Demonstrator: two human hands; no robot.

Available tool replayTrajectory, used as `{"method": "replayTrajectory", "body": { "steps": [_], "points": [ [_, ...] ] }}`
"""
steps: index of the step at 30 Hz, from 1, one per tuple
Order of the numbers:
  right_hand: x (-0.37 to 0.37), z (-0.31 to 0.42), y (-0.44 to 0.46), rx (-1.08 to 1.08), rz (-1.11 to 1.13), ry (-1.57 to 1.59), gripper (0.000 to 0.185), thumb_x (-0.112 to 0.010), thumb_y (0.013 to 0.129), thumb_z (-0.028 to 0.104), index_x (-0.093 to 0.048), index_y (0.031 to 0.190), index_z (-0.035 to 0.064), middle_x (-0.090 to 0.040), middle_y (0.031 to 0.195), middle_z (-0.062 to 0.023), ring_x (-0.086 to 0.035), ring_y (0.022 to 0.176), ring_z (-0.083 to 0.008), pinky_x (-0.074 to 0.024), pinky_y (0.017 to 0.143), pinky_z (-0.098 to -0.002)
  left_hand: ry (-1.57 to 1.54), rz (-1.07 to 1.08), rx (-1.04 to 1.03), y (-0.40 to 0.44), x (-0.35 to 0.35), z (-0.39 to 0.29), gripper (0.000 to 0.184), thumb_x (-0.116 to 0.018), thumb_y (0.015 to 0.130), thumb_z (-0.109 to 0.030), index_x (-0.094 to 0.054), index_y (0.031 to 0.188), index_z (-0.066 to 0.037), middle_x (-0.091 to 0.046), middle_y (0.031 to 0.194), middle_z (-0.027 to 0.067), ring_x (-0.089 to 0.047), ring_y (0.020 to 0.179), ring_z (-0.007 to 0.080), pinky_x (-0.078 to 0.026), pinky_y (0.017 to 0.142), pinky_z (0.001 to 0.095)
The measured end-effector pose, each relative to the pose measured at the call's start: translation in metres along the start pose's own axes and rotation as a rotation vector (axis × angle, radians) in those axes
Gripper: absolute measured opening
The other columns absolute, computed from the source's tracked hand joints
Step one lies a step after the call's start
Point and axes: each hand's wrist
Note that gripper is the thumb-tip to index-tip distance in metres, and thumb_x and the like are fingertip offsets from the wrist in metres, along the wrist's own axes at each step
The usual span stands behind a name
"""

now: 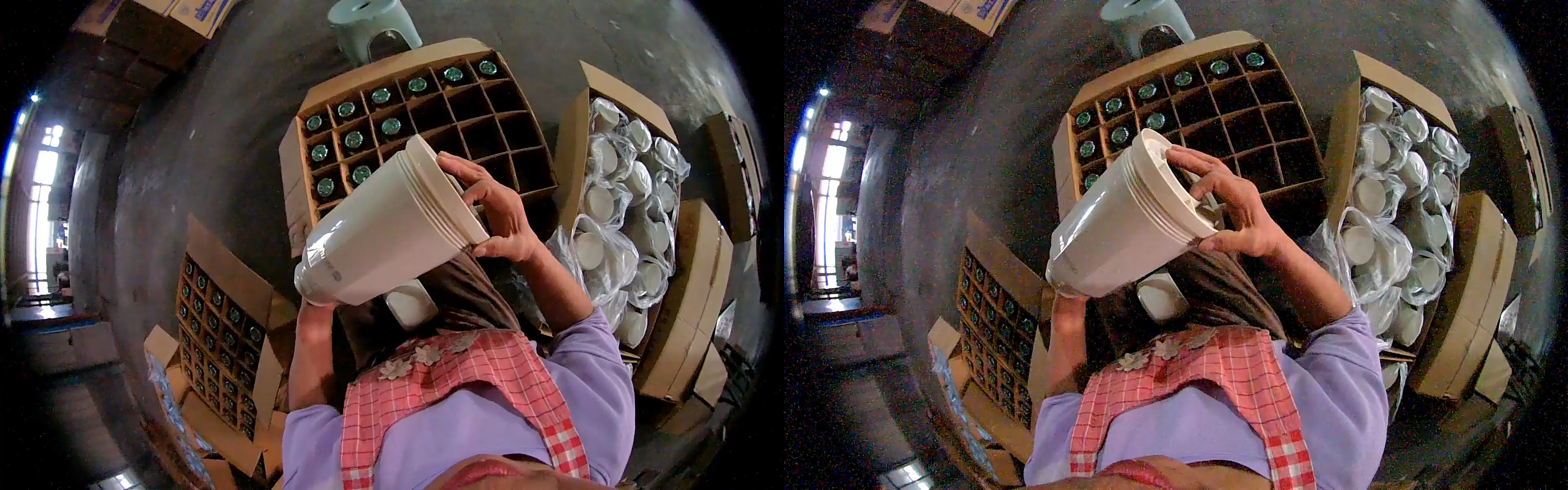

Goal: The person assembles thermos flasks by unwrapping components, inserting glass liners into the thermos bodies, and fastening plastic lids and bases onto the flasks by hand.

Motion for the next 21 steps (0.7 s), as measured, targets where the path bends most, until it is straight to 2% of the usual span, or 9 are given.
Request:
{"method": "replayTrajectory", "body": {
  "steps": [7, 12, 13, 16, 21],
  "points": [
    [0.0, 0.006, 0.0, 0.019, -0.098, 0.015, 0.047, -0.075, 0.059, 0.036, -0.054, 0.088, 0.006, -0.038, 0.136, -0.0202, -0.028, 0.13, -0.0368, -0.0166, 0.106, -0.0478, 0.011, 0.014, -0.002, -0.004, 0.003, 0.006, 0.056, -0.062, 0.083, -0.03, -0.04, 0.13, -0.01, -0.047, 0.128, 0.0051, -0.046, 0.115, 0.0177, -0.041, 0.094, 0.0348],
    [0.002, 0.003, -0.003, 0.023, -0.056, -0.021, 0.047, -0.074, 0.059, 0.036, -0.053, 0.087, 0.005, -0.039, 0.135, -0.0207, -0.028, 0.13, -0.0365, -0.0173, 0.105, -0.0471, 0.093, 0.025, -0.044, -0.008, 0.011, 0.016, 0.059, -0.063, 0.082, -0.031, -0.038, 0.132, -0.01, -0.046, 0.13, 0.005, -0.045, 0.117, 0.018, -0.04, 0.096, 0.035],
    [0.002, 0.002, -0.004, 0.027, -0.061, -0.025, 0.046, -0.074, 0.059, 0.035, -0.053, 0.087, 0.0048, -0.039, 0.135, -0.0207, -0.028, 0.13, -0.0365, -0.0174, 0.105, -0.047, 0.152, 0.02, -0.08, -0.008, 0.012, 0.017, 0.062, -0.068, 0.079, -0.029, -0.04, 0.131, -0.009, -0.049, 0.127, 0.0046, -0.049, 0.113, 0.0166, -0.043, 0.092, 0.0339],
    [-0.001, 0.0, -0.004, 0.002, -0.096, 0.034, 0.046, -0.074, 0.059, 0.035, -0.053, 0.088, 0.005, -0.038, 0.136, -0.0209, -0.027, 0.13, -0.0363, -0.0172, 0.105, -0.0471, -0.107, 0.051, 0.083, 0.0, -0.016, -0.007, 0.058, -0.046, 0.09, -0.04, -0.027, 0.138, -0.014, -0.038, 0.137, 0.0077, -0.04, 0.124, 0.0231, -0.038, 0.1, 0.0392],
    [-0.005, -0.002, -0.007, 0.026, -0.066, 0.033, 0.047, -0.075, 0.059, 0.035, -0.053, 0.089, 0.0052, -0.038, 0.136, -0.0214, -0.027, 0.13, -0.0364, -0.0171, 0.105, -0.0477, -0.109, -0.012, 0.067, -0.004, -0.007, 0.0, 0.054, -0.05, 0.089, -0.033, -0.032, 0.133, -0.01, -0.041, 0.132, 0.0088, -0.046, 0.116, 0.0228, -0.043, 0.093, 0.0388]
  ]
}}
Point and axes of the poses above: each hand's wrist, its own y-axis towards the middle knuckle, its own x-axis out of the back of the hand, z = x × y
